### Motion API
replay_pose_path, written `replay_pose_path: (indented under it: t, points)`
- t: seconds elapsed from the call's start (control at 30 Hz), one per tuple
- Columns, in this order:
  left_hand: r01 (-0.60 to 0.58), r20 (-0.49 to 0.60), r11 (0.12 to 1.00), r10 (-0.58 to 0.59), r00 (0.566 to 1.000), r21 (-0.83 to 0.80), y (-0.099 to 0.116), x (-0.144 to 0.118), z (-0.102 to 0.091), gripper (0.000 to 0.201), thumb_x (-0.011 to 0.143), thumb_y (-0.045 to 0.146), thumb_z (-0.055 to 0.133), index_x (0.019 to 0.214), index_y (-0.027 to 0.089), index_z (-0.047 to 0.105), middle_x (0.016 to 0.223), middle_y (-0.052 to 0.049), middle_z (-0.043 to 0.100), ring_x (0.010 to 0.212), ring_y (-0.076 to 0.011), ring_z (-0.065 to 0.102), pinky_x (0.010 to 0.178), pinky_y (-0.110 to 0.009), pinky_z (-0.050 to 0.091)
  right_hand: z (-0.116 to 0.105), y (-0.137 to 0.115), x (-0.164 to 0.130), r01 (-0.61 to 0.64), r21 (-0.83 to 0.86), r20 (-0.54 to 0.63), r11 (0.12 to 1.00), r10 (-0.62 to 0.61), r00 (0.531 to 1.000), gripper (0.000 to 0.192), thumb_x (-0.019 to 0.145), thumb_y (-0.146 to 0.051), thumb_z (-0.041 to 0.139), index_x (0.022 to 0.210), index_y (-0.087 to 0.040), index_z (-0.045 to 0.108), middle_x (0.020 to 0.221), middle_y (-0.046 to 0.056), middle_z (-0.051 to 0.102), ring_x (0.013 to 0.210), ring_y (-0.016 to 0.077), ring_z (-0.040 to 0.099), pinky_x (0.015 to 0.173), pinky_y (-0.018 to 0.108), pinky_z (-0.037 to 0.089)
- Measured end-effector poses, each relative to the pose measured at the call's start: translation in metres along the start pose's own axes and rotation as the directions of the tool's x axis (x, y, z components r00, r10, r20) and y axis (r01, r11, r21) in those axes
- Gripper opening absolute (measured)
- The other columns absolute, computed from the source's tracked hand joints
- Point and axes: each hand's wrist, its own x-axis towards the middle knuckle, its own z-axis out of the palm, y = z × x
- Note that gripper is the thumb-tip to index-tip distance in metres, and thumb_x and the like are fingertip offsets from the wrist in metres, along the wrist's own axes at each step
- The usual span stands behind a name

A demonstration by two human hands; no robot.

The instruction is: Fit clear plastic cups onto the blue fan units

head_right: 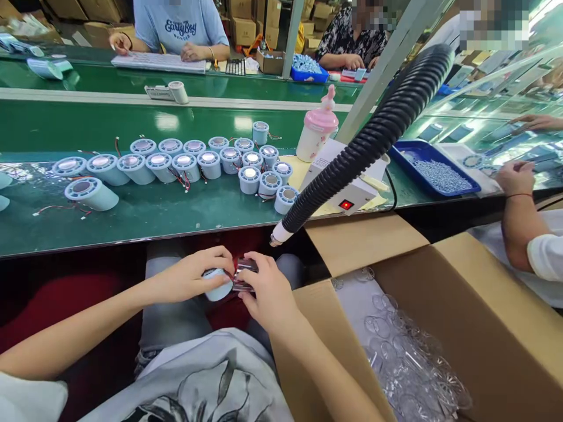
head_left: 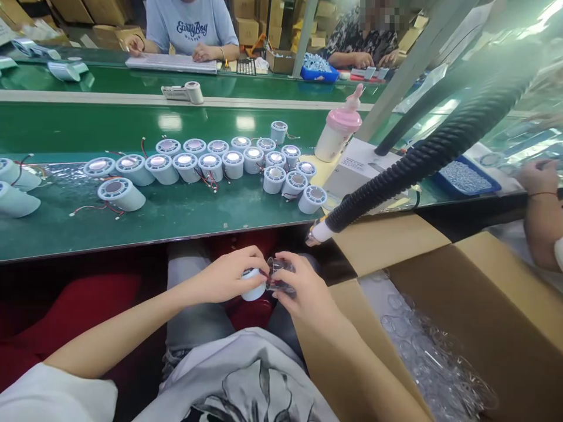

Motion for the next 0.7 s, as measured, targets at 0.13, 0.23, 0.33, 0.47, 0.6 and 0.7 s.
replay_pose_path:
  t: [0.13,0.23,0.33,0.47,0.6,0.7]
  points:
    - [-0.036,-0.141,0.999,0.035,0.989,0.0,0.001,-0.002,0.008,0.026,0.077,0.035,0.063,0.099,0.021,0.061,0.097,-0.003,0.056,0.089,-0.016,0.054,0.081,-0.028,0.043,-0.007,-0.001,0.0,-0.063,0.265,0.096,0.962,0.039,0.995,0.013,0.086,-0.026,0.052,0.08,-0.022,0.063,0.119,0.005,0.054,0.104,0.02,0.055,0.087,0.036,0.045]
    - [-0.072,-0.204,0.996,0.059,0.977,-0.056,-0.005,-0.001,0.015,0.049,0.063,0.043,0.075,0.105,0.022,0.06,0.098,-0.003,0.054,0.088,-0.0173,0.053,0.08,-0.03,0.045,-0.011,-0.003,-0.001,-0.096,0.371,0.038,0.924,0.089,0.995,0.023,0.09,-0.027,0.046,0.074,-0.02,0.061,0.112,0.005,0.055,0.1,0.0171,0.056,0.085,0.032,0.044]
    - [-0.102,-0.189,0.994,0.095,0.977,-0.027,-0.013,0.0,0.022,0.059,0.056,0.048,0.078,0.108,0.025,0.062,0.095,-0.003,0.048,0.089,-0.0186,0.052,0.082,-0.034,0.046,-0.011,-0.002,-0.001,-0.142,0.461,-0.001,0.876,0.161,0.987,0.023,0.085,-0.027,0.052,0.064,-0.018,0.058,0.102,0.005,0.055,0.09,0.0152,0.056,0.075,0.026,0.045]
    - [-0.163,-0.127,0.987,0.16,0.979,-0.013,-0.022,0.002,0.028,0.062,0.058,0.044,0.078,0.114,0.025,0.059,0.107,-0.007,0.047,0.104,-0.0232,0.049,0.094,-0.04,0.042,-0.008,0.002,-0.001,-0.207,0.611,-0.013,0.764,0.272,0.962,0.027,0.077,-0.03,0.06,0.055,-0.017,0.053,0.091,0.006,0.054,0.081,0.015,0.055,0.059,0.023,0.045]
    - [-0.17,-0.032,0.974,0.167,0.985,-0.152,-0.025,0.001,0.03,0.065,0.063,0.037,0.077,0.122,0.027,0.053,0.12,-0.009,0.051,0.111,-0.0248,0.05,0.097,-0.041,0.041,-0.007,0.01,0.0,-0.245,0.713,0.019,0.657,0.331,0.943,0.031,0.072,-0.034,0.065,0.049,-0.016,0.055,0.088,0.006,0.059,0.085,0.0176,0.057,0.069,0.028,0.048]
    - [-0.084,0.017,0.929,0.097,0.995,-0.36,-0.023,-0.001,0.03,0.064,0.066,0.032,0.075,0.124,0.025,0.05,0.121,-0.009,0.054,0.109,-0.0241,0.053,0.093,-0.039,0.045,-0.007,0.018,0.0,-0.284,0.828,0.103,0.482,0.368,0.924,0.032,0.07,-0.04,0.068,0.05,-0.016,0.059,0.092,0.008,0.063,0.086,0.0199,0.06,0.07,0.032,0.051]
